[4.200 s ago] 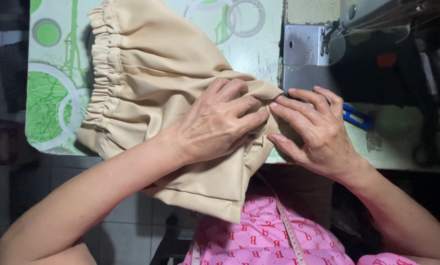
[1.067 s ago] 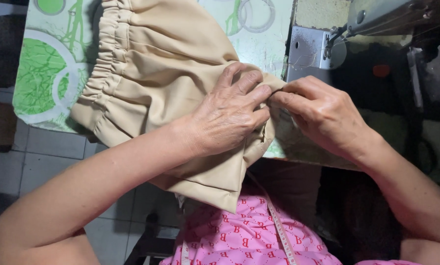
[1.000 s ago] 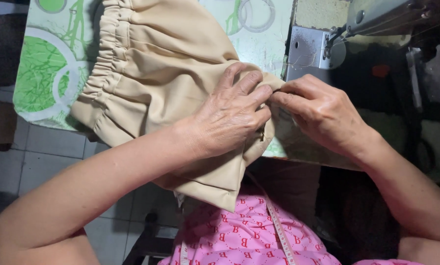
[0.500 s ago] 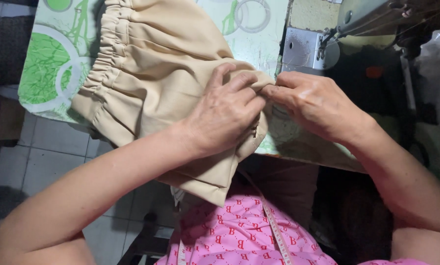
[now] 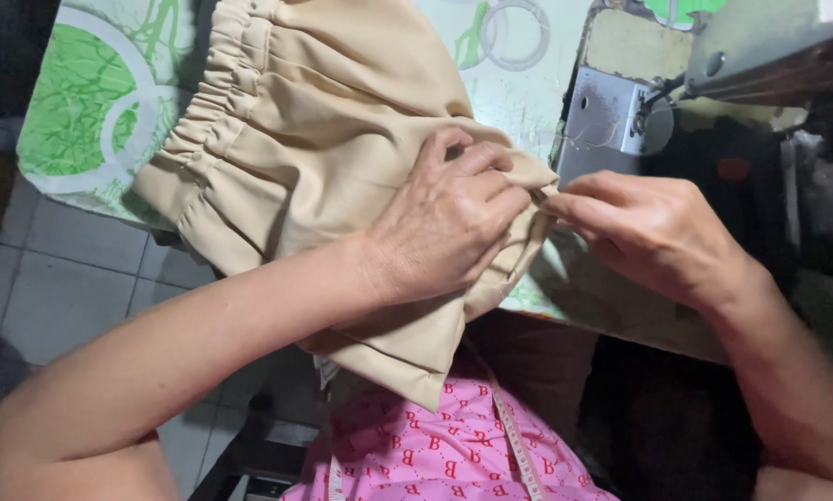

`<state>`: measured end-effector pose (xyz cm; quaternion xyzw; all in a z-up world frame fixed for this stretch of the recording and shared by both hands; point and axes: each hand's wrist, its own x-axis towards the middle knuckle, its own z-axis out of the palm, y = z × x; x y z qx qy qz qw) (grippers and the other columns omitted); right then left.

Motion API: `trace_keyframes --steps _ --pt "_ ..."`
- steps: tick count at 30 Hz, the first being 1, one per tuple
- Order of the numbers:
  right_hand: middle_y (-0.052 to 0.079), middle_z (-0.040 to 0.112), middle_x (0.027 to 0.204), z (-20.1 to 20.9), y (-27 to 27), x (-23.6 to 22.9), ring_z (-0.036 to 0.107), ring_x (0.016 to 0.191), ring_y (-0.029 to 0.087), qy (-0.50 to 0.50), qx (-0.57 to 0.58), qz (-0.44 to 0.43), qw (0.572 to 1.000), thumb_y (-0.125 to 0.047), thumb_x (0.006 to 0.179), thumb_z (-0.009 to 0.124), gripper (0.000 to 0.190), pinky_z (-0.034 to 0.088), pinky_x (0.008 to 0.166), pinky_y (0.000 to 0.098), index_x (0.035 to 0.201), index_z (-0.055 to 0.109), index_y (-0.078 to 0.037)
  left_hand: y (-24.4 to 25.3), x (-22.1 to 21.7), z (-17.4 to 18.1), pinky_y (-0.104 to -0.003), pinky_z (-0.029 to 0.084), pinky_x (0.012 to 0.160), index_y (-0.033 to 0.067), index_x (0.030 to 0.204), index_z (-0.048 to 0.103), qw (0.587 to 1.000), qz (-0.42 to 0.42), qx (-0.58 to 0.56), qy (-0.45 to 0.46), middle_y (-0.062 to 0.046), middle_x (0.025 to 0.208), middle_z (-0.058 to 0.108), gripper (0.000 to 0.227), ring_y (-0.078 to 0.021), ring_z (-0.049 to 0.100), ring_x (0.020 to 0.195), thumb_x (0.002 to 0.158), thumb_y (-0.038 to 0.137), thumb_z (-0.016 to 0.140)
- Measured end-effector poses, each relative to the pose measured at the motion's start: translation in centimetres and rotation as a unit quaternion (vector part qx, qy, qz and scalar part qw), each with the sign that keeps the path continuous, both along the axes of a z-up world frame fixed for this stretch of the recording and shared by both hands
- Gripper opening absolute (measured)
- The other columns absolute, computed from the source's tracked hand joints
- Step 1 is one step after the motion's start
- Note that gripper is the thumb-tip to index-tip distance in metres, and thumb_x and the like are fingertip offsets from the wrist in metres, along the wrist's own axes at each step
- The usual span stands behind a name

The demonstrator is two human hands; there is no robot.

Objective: Pinning the hem of a beige fabric garment at a sewing workstation.

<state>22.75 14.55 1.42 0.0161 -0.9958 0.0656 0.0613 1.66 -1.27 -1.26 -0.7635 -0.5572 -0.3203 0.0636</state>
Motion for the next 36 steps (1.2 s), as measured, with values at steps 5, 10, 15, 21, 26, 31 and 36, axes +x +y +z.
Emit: trace_keyframes --steps 5,10,15,21,26,31,36 --pt "0.015 0.072 0.108 -0.5 -0.6 0.5 0.068 0.079 0.028 0.080 -0.041 0.023 0.996 0.000 0.104 0.057 0.018 0.057 0.074 0.0376 0.112 0.073 -0.002 0.2 0.6 -1.1 -0.049 0.040 0.092 0.0040 0.088 0.073 0.999 -0.016 0.041 -0.006 -0.009 0.111 0.071 0.017 -0.0296 0.057 0.109 0.097 0.013 0.061" --pt "0.015 0.069 0.098 -1.0 -0.7 0.5 0.059 0.069 0.027 0.104 -0.064 0.018 0.992 0.006 0.102 0.056 0.017 0.049 0.064 0.0360 0.104 0.071 -0.001 0.1 0.4 -0.9 -0.050 0.043 0.091 0.0054 0.074 0.067 0.998 -0.020 0.052 0.024 -0.010 0.092 0.062 0.017 -0.0341 0.056 0.102 0.090 0.003 0.063" --pt "0.017 0.069 0.097 -0.7 -1.2 0.4 0.059 0.070 0.029 0.114 -0.080 0.022 0.990 0.001 0.100 0.065 0.007 0.050 0.065 0.0389 0.105 0.070 0.002 0.2 0.2 -0.7 -0.049 0.043 0.089 0.0053 0.075 0.064 0.999 -0.033 0.040 0.004 -0.010 0.093 0.061 0.018 -0.0339 0.056 0.101 0.093 0.004 0.061" --pt "0.016 0.069 0.098 -0.4 -1.6 0.1 0.060 0.071 0.030 0.108 -0.080 0.013 0.991 -0.001 0.099 0.064 0.008 0.051 0.068 0.0385 0.104 0.070 0.002 0.3 0.2 0.1 -0.046 0.041 0.087 0.0086 0.093 0.066 0.999 -0.026 0.030 -0.003 -0.006 0.091 0.061 0.008 -0.0291 0.058 0.100 0.099 0.009 0.060" --pt "0.016 0.065 0.095 -0.9 -1.8 0.1 0.060 0.075 0.028 0.105 -0.122 -0.029 0.987 -0.002 0.099 0.067 0.007 0.052 0.072 0.0360 0.102 0.069 0.004 0.2 0.3 -0.2 -0.048 0.040 0.087 0.0115 0.100 0.071 0.999 -0.043 0.026 0.009 -0.008 0.091 0.059 0.008 -0.0322 0.058 0.104 0.100 0.014 0.063" --pt "0.012 0.063 0.099 -1.7 -1.6 0.7 0.059 0.079 0.024 0.078 -0.127 -0.060 0.987 -0.001 0.103 0.065 0.021 0.051 0.073 0.0327 0.123 0.070 -0.005 0.0 0.4 -0.3 -0.051 0.041 0.095 0.0186 0.108 0.073 0.996 -0.038 -0.004 0.080 -0.009 0.098 0.060 0.017 -0.0334 0.056 0.102 0.096 0.014 0.063" --pt "0.012 0.062 0.100 -1.6 -1.5 0.6 0.061 0.083 0.024 0.048 -0.121 -0.056 0.990 0.000 0.104 0.059 0.021 0.051 0.074 0.0323 0.121 0.069 -0.007 0.0 0.3 -0.4 -0.051 0.041 0.097 0.0194 0.109 0.070 0.995 -0.039 -0.005 0.088 -0.007 0.097 0.060 0.020 -0.0326 0.057 0.105 0.091 0.015 0.064"
